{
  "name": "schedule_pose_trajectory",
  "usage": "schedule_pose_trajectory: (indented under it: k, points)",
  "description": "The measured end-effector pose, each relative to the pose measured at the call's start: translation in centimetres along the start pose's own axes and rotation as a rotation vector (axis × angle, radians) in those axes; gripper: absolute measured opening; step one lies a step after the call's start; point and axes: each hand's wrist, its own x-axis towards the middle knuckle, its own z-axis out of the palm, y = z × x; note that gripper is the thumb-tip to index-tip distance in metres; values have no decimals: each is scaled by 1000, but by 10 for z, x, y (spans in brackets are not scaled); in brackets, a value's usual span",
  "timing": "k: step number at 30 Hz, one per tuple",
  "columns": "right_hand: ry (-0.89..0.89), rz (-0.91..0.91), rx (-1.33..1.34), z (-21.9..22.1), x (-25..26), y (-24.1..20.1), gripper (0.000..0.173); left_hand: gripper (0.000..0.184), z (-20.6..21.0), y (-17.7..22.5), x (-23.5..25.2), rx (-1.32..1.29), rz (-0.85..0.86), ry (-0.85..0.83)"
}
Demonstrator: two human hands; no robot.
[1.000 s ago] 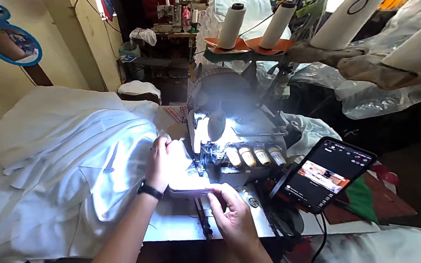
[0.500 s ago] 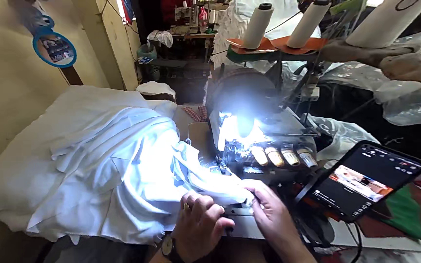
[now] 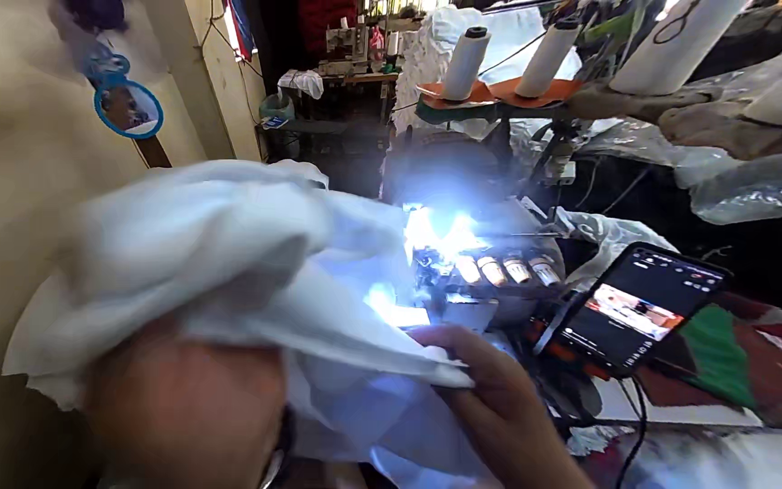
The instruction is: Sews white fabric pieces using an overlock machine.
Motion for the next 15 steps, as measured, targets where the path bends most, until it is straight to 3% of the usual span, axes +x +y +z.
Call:
schedule_pose_trajectory:
  k: [4,6,8,10,11,13,15]
  points:
    - [-128,-23,1,-20,4,-39,20,22,-15,33,-10,440,474,96]
    - [-133,-2,50,-19,3,-47,18,25,-18,33,-1,439,458,144]
    - [-74,31,78,-15,4,-40,18,30,-14,18,20,350,272,178]
    - [18,120,98,-8,6,-20,17,23,-3,-21,50,336,216,-11]
    - [57,207,115,-4,7,-7,17,27,1,-45,64,378,151,-186]
    - [114,433,160,1,10,19,16,52,-2,-96,76,604,-54,-593]
    - [143,603,245,5,7,43,16,55,-16,-130,56,852,-221,-958]
